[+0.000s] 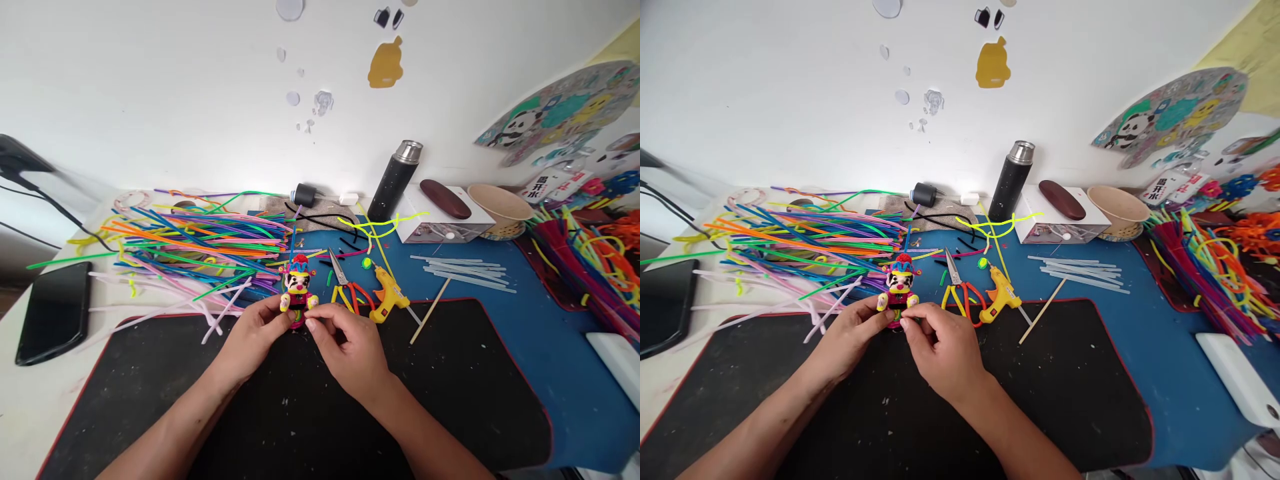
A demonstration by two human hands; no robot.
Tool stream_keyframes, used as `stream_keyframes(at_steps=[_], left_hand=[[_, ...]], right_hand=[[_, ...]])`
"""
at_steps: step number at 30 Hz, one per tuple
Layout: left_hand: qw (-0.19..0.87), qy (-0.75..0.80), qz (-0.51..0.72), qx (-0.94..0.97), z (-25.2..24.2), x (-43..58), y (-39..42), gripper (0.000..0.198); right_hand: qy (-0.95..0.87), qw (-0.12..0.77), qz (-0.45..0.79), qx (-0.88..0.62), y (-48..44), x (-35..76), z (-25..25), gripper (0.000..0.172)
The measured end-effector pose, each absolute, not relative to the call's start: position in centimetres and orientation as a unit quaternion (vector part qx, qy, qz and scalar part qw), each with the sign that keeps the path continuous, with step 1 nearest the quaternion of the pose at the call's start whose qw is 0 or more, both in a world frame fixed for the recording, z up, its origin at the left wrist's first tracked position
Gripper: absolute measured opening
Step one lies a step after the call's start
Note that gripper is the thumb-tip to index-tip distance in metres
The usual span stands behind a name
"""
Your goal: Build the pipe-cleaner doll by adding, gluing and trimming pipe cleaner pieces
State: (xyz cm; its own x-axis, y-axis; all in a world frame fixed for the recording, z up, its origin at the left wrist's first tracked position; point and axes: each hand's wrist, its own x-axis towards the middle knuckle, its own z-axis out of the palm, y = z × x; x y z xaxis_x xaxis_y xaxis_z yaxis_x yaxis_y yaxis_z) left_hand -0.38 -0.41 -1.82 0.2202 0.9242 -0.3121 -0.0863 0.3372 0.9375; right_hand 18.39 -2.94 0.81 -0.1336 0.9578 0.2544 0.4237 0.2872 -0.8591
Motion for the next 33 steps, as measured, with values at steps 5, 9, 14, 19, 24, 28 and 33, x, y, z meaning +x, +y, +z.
stream_keyframes(at_steps=[5,9,14,19,24,28,33], left_hand=[[0.644,0.492,0.377,0.449,-1.3,-0.2,-0.4,0.04],[0.652,0.482,0.378,0.447,-1.0,0.0,-0.4,0.04],[0.661,0.481,0.375,0.437,-1.0,0.0,-0.4,0.042],[0.67,0.474,0.377,0.429,-0.9,0.1,-0.4,0.04],[0.67,0.485,0.374,0.42,-1.1,0.0,-0.4,0.041],[0.667,0.487,0.375,0.421,-1.6,-0.2,-0.3,0.039],[0.665,0.487,0.371,0.428,-1.9,-0.4,-0.3,0.041]], right_hand=[[-0.71,0.402,0.28,-0.506,-2.9,18.5,1.2,0.024],[-0.717,0.371,0.275,-0.523,-3.1,18.2,1.1,0.027],[-0.71,0.356,0.28,-0.539,-3.0,18.1,0.9,0.026],[-0.704,0.352,0.303,-0.538,-2.9,18.2,1.0,0.025],[-0.7,0.346,0.317,-0.538,-3.1,18.1,0.9,0.027],[-0.687,0.345,0.334,-0.545,-3.1,18.0,0.7,0.027],[-0.683,0.344,0.341,-0.547,-3.0,17.8,0.5,0.028]])
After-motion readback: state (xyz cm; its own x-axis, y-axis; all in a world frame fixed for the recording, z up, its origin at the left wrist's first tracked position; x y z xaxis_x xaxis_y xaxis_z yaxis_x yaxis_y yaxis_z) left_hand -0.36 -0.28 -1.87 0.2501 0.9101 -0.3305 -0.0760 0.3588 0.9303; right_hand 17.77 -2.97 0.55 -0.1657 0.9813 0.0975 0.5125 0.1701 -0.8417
